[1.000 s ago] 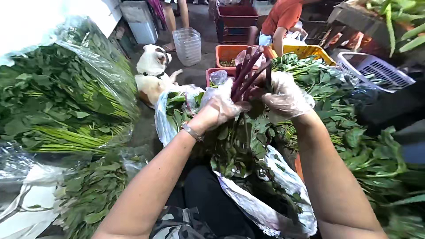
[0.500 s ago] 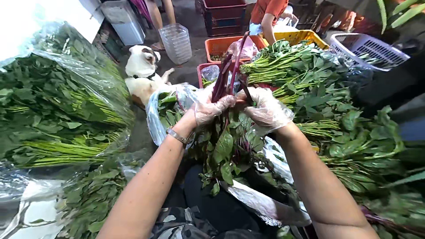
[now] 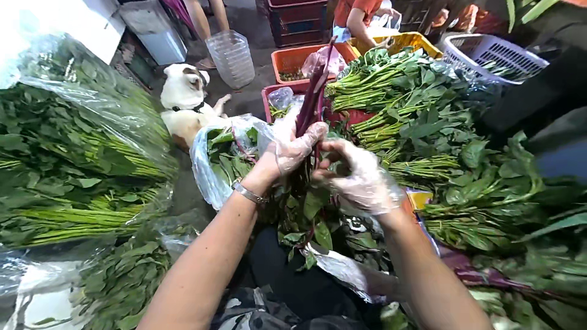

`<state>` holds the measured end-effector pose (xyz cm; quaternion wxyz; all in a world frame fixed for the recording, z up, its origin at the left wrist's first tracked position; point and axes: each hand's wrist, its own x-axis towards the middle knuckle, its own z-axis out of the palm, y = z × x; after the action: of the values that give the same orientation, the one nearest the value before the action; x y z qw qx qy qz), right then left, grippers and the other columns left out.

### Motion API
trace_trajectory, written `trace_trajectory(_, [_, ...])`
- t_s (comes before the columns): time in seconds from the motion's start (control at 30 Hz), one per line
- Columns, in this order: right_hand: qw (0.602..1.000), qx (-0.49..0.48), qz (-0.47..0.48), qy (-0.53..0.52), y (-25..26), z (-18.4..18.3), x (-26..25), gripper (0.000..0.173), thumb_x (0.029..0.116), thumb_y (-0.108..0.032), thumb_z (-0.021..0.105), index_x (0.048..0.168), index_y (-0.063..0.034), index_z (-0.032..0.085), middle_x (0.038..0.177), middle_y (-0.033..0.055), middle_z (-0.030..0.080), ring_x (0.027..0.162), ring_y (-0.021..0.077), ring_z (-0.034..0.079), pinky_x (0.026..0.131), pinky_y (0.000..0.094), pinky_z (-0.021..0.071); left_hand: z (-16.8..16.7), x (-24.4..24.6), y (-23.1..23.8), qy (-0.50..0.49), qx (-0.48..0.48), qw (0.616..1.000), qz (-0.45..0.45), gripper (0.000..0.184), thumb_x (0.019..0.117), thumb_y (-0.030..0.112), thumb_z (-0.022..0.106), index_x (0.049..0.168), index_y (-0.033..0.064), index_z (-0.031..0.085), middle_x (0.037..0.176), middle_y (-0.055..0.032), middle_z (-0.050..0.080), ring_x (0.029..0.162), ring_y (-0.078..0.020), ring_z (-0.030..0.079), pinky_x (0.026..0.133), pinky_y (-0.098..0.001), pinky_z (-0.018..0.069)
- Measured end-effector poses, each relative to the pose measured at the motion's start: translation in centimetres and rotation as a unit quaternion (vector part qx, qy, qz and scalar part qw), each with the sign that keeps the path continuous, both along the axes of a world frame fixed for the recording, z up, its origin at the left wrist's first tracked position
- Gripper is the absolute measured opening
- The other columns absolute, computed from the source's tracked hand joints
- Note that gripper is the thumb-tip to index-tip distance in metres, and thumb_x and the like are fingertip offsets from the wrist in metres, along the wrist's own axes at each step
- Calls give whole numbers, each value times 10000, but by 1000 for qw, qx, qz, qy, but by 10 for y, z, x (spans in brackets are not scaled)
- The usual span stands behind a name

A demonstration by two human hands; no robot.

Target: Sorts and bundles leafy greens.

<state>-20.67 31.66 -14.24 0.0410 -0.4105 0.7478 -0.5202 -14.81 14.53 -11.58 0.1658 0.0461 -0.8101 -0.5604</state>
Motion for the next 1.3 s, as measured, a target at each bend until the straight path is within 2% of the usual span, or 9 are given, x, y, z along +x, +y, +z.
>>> trace_trajectory(0.13, [993, -98, -38, 50, -17, -14, -1, 361, 877, -38, 696, 1224, 42, 640, 965, 106, 710, 797, 94, 662, 745, 265, 569, 4, 7, -19, 21, 60, 997, -43, 298, 1070, 230, 484, 1333, 128, 580, 938, 54, 697, 682, -22, 620, 623, -189, 537])
trace_trajectory(0.3, [978, -65, -123, 155, 0, -3, -10, 537, 935, -98, 640, 1449, 3, 521, 892, 102, 699, 711, 152, 639, 683, 345, 555, -2, 18, -58, 75, 231, 964, -105, 346, 1017, 161, 431, 1333, 134, 568, 823, 68, 641, 750, -71, 641, 741, -260, 571])
trace_trajectory(0.43, [979, -131, -79, 136, -23, -10, 15, 362, 872, -39, 690, 1218, 39, 621, 944, 106, 712, 790, 108, 678, 740, 266, 582, -8, 17, -56, 67, 283, 946, -142, 456, 981, 138, 411, 1416, 125, 544, 917, 36, 684, 801, -83, 667, 746, -245, 582])
trace_trajectory(0.6, [980, -161, -56, 106, -46, -18, 28, 252, 904, -41, 627, 1121, 86, 640, 947, 140, 704, 815, 73, 661, 775, 193, 544, -1, 24, -41, 28, 318, 947, -42, 310, 949, 54, 389, 905, 166, 675, 857, 40, 730, 793, -43, 688, 713, -222, 577])
trace_trajectory(0.77, [980, -162, -84, 78, -55, -18, 32, 212, 903, -65, 650, 1061, 73, 679, 885, 113, 715, 795, 40, 661, 772, 168, 531, 3, 26, -35, 34, 333, 942, 20, 311, 965, 46, 406, 842, 180, 659, 813, 58, 709, 751, -20, 669, 676, -207, 563])
trace_trajectory(0.97, [973, -199, -84, 84, -61, -28, 28, 191, 890, -73, 652, 1004, 79, 680, 871, 104, 714, 827, 11, 664, 793, 145, 528, -2, 24, -35, 70, 334, 940, -11, 375, 987, 72, 341, 917, 118, 706, 976, -28, 781, 902, -82, 729, 787, -242, 585])
trace_trajectory(1.07, [965, -219, -83, 116, -64, -30, 30, 187, 883, -46, 650, 995, 100, 681, 888, 133, 718, 845, 20, 674, 817, 134, 532, -7, 20, -39, 83, 339, 937, -29, 397, 1050, 129, 284, 1169, 43, 653, 1163, -107, 739, 1096, -175, 700, 934, -317, 566])
trace_trajectory(1.2, [970, -138, -77, 182, -62, -27, 29, 222, 828, -25, 666, 1018, 55, 749, 907, 181, 737, 833, 218, 722, 796, 317, 585, -10, 17, -36, 35, 218, 973, -65, 433, 1081, 317, 346, 1351, 76, 584, 1118, -35, 749, 1023, -120, 694, 881, -298, 564])
trace_trajectory(1.3, [983, -69, 8, 172, -38, -12, 12, 215, 861, -44, 669, 1043, -10, 778, 1010, 161, 752, 924, 258, 735, 837, 433, 594, -8, 17, -35, 47, 177, 980, -80, 250, 1049, 253, 433, 1162, 118, 611, 827, 37, 729, 782, -75, 696, 742, -254, 580])
